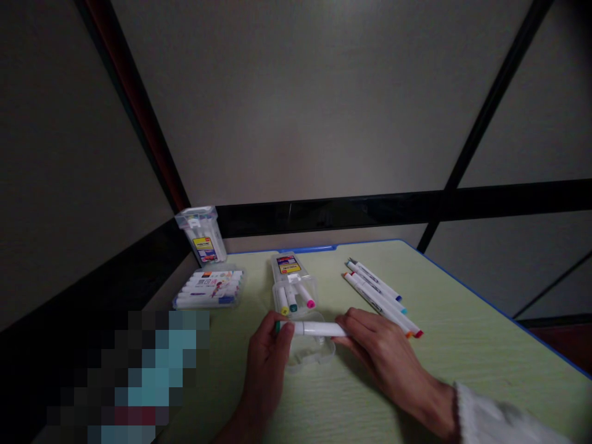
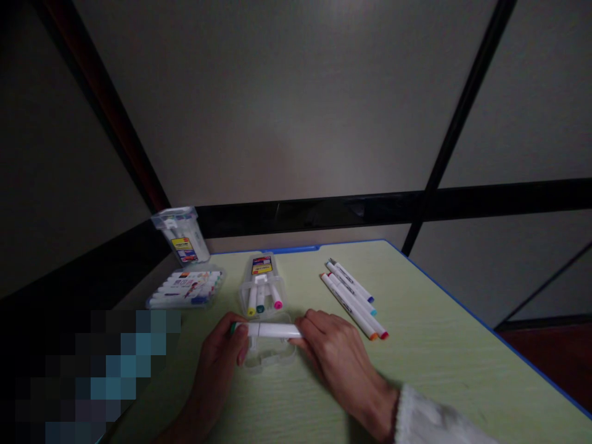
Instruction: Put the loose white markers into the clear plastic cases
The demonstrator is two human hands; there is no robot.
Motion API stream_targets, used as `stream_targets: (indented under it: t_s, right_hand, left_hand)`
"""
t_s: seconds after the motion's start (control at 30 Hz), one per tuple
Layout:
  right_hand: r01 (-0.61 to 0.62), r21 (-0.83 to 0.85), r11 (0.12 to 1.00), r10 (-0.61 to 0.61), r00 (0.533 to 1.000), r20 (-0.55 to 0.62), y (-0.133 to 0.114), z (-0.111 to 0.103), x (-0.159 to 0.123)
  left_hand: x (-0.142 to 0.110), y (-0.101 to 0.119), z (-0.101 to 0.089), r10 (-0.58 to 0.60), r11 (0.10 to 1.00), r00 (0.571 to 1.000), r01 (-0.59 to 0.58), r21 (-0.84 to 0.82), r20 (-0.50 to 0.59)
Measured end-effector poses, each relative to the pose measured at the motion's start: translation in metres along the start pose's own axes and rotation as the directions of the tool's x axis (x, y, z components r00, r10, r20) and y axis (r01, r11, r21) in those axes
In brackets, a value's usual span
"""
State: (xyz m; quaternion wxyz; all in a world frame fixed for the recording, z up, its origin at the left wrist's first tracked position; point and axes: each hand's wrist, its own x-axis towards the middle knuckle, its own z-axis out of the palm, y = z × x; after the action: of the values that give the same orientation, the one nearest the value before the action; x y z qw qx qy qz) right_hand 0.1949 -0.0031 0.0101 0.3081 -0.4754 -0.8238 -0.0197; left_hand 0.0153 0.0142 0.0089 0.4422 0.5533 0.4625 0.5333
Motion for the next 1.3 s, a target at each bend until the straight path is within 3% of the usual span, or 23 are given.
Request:
stream_targets:
  t_s: [0.63,0.8,0.93,1.03,1.13,1.3]
  right_hand:
    - [-0.036,-0.01,0.999,0.036,0.998,0.049,0.001,-0.001,0.0]
    - [-0.047,0.091,0.995,0.042,0.997,0.06,0.001,-0.003,-0.001]
    - [-0.154,0.263,0.952,0.158,0.987,0.008,0.001,-0.007,0.002]
    - [-0.315,0.441,0.84,0.365,0.931,-0.03,0.002,-0.008,0.006]
    - [-0.417,0.664,0.621,0.534,0.845,0.031,0.003,-0.007,0.012]
    - [-0.402,0.887,0.228,0.57,0.794,0.213,-0.001,-0.005,0.017]
  left_hand:
    - [0.002,-0.007,-0.002,0.07,0.997,0.995,-0.068,-0.027,0.07]
    - [0.0,-0.006,-0.001,0.056,0.997,0.998,-0.056,-0.048,0.008]
    - [0.002,-0.008,-0.002,0.031,0.992,0.997,-0.039,-0.116,-0.074]
    - [0.006,-0.01,-0.004,-0.022,0.974,0.989,-0.012,-0.225,-0.148]
    - [0.009,-0.01,-0.006,-0.07,0.953,0.978,0.007,-0.302,-0.198]
    - [0.009,-0.009,-0.006,-0.088,0.946,0.974,0.016,-0.323,-0.208]
